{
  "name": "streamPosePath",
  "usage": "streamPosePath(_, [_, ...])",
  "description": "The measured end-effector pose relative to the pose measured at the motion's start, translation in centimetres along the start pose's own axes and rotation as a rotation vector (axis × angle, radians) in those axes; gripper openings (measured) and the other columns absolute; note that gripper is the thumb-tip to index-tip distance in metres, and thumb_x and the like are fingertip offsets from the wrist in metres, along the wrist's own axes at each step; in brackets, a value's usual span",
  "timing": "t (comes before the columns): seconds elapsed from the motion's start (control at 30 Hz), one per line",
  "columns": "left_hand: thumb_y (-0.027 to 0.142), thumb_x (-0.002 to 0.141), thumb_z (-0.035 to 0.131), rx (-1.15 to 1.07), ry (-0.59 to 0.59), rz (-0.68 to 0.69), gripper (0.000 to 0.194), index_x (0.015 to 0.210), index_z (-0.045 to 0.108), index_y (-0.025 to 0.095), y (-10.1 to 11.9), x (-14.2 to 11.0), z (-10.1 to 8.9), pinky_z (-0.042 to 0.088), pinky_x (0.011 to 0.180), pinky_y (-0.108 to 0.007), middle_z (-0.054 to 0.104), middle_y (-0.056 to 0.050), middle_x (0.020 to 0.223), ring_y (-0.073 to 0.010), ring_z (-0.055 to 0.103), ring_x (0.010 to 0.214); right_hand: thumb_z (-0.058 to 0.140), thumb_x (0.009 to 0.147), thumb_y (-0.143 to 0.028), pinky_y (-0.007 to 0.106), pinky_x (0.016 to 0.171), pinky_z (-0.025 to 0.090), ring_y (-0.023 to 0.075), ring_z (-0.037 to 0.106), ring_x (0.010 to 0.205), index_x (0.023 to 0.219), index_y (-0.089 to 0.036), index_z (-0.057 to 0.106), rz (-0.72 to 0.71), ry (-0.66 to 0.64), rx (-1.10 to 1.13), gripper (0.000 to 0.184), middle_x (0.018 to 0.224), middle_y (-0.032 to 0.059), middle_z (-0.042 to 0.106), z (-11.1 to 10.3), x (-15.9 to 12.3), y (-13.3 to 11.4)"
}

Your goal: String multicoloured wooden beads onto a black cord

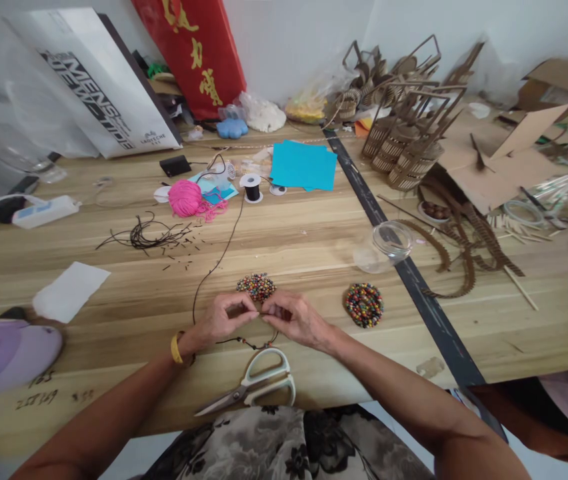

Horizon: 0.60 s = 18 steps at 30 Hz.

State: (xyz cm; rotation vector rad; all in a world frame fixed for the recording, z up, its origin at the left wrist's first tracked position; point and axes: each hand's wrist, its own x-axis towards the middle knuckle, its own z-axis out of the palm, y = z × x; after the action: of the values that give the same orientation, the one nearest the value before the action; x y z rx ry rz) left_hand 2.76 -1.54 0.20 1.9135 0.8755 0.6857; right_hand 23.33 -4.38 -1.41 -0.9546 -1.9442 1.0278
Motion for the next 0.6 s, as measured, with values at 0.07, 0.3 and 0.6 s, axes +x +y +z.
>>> streamPosePath(0.07, [0.022,0.080,0.063,-0.001,-0.011,-0.018,0.015,0.070,0.063,0.012,0.09,0.00,-0.08,0.042,0.061,-0.022,0.063,-0.003,0.065,-0.0117,0.054,0.061,0.059,0.087,-0.023,0.022,0.057,0.042,0.0119,0.053,0.065,0.084,-0.015,0.062,-0.010,0.001,-0.004,0.009,0.073,0.0029,0.058,-0.08,0.04,-0.03])
streamPosePath(0.3, [0.027,0.082,0.063,-0.021,-0.028,-0.030,0.016,0.079,0.067,0.012,-0.19,-0.10,-0.16,0.044,0.066,-0.024,0.067,-0.005,0.073,-0.0137,0.058,0.068,0.056,0.088,-0.020,0.023,0.058,0.042,0.0126,0.054,0.067,0.082,-0.015,0.061,-0.020,0.002,-0.016,0.010,0.074,0.0038,0.059,-0.31,0.26,-0.63])
streamPosePath(0.6, [0.024,0.082,0.063,0.029,-0.041,0.026,0.015,0.074,0.066,0.012,-0.41,-0.10,0.09,0.044,0.063,-0.023,0.066,-0.004,0.069,-0.0130,0.058,0.064,0.058,0.088,-0.022,0.021,0.053,0.041,0.0120,0.052,0.064,0.086,-0.016,0.063,-0.043,-0.015,-0.036,0.009,0.074,0.0034,0.058,-0.20,0.19,-0.48])
